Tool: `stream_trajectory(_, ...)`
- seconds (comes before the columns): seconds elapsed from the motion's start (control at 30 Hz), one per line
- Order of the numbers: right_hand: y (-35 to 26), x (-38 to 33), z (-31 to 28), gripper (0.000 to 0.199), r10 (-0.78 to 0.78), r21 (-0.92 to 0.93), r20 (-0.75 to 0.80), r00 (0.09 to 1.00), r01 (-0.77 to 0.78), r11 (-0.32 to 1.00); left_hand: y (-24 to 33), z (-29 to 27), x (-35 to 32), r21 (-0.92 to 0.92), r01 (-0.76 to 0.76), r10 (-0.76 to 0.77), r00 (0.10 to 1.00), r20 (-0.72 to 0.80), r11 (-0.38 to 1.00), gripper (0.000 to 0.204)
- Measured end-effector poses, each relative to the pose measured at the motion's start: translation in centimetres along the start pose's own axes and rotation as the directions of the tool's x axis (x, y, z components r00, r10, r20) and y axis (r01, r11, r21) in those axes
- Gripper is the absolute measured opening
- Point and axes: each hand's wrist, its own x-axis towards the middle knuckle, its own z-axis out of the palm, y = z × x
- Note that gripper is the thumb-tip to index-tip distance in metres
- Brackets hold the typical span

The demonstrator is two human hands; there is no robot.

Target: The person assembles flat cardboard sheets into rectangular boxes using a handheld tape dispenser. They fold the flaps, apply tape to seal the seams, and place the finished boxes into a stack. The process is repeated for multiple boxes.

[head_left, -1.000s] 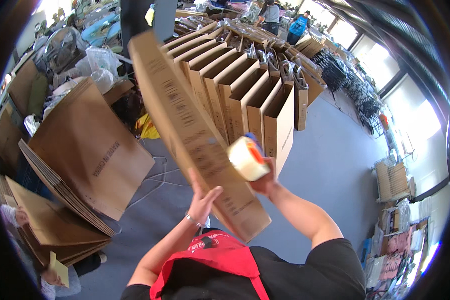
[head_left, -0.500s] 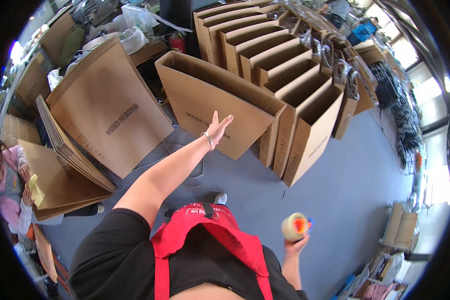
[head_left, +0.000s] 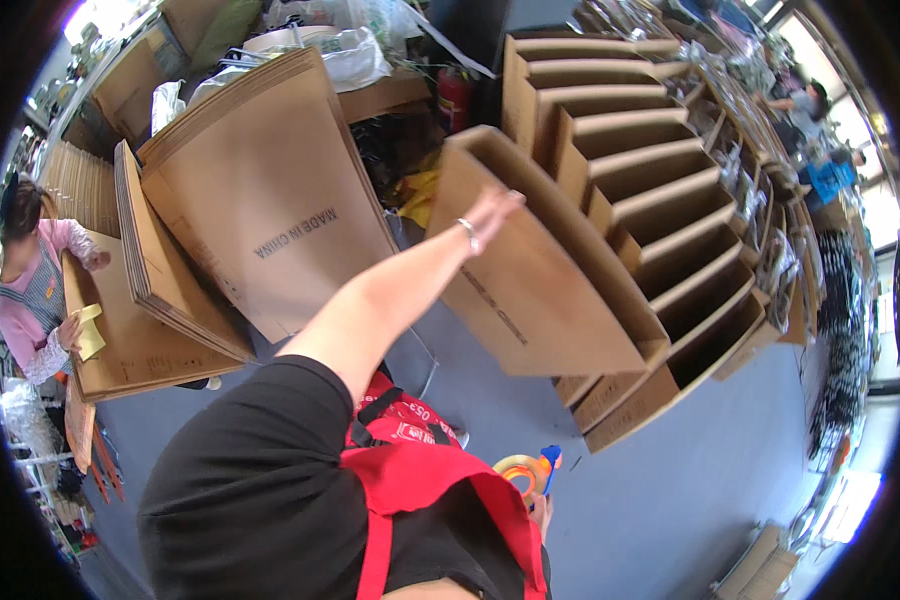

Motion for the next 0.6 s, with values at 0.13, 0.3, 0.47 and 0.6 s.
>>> stream_trajectory(0.13, -13.2, 3.4, 10.2, 0.038, 0.21, -0.002, -0.148, 0.966, -0.213, 0.977, 3.5, 0.8, 5.8, -0.001, 0.179, -0.129, 0.718, 0.684, 0.984, 0.068)
stream_trajectory(0.3, -25.5, 7.3, 24.6, 0.05, 0.112, -0.406, -0.147, 0.983, -0.163, 0.899, 9.2, -17.5, 10.9, 0.701, -0.514, 0.337, 0.857, 0.391, 0.495, 0.065)
stream_trajectory(0.47, -28.1, 13.7, 29.2, 0.058, 0.029, -0.767, 0.103, 0.994, 0.061, 0.639, 10.9, -54.7, 14.9, 0.785, 0.619, 0.624, 0.603, -0.497, 0.027, 0.086)
stream_trajectory(0.6, -28.5, 19.6, 31.0, 0.056, -0.012, -0.796, 0.115, 0.993, 0.099, 0.597, 14.3, -70.7, 10.6, 0.656, 0.742, 0.362, 0.578, -0.731, 0.14, 0.103)
